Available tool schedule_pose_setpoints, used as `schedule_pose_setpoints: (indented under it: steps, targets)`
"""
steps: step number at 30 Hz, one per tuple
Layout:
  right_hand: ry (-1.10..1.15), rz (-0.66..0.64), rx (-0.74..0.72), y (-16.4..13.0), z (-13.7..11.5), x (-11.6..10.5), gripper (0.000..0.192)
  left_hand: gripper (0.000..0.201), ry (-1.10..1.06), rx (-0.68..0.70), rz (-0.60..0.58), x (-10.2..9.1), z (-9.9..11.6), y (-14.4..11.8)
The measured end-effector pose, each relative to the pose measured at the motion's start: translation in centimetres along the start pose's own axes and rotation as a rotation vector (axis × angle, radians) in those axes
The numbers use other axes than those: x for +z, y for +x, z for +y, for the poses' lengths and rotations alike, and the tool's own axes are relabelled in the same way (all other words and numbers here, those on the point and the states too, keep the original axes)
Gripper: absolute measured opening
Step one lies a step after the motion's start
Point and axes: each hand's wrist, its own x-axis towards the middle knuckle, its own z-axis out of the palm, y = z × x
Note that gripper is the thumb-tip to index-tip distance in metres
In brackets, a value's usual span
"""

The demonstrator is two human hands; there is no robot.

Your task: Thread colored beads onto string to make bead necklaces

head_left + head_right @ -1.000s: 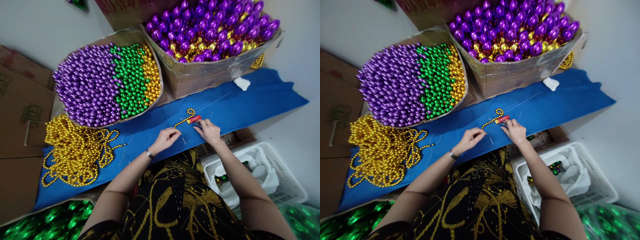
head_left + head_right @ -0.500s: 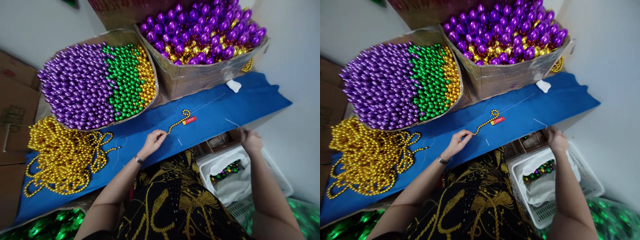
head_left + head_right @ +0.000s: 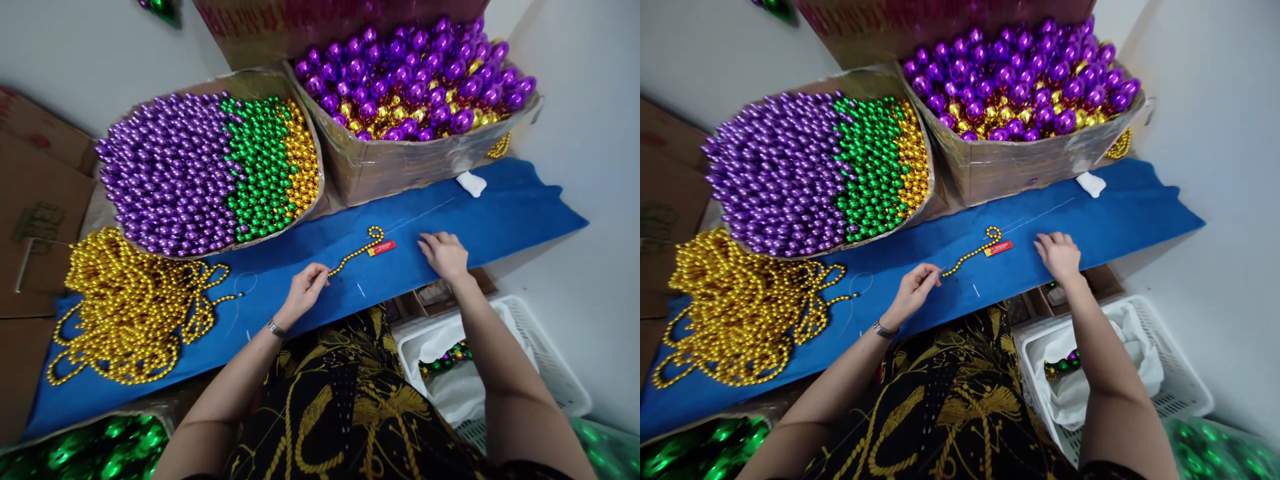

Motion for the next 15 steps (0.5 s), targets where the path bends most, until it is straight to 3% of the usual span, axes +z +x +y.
schedule_pose_setpoints:
  steps: [3, 7, 11, 15]
  targets:
    - [0.010, -0.042, -0.077, 2.9, -1.5, -1.0, 0.043, 0.030, -0.041, -0.022, 0.022, -0.2, -0.2, -0.3]
    - [-0.136, -0.118, -0.211, 6.2, -3.5, -1.6, 0.042, 0.031, -0.033, -0.027, 0.046, -0.4, -0.6, -0.6]
    - [-0.178, -0.166, -0.339, 7.5, -4.8, -1.7, 0.032, 0.029, 0.049, 0.007, 0.052, -0.6, -1.0, -1.0]
    - [-0.211, -0.178, -0.332, 7.8, -3.7, -3.0, 0.027, 0.030, -0.025, -0.053, 0.066, -0.8, -1.2, -1.2]
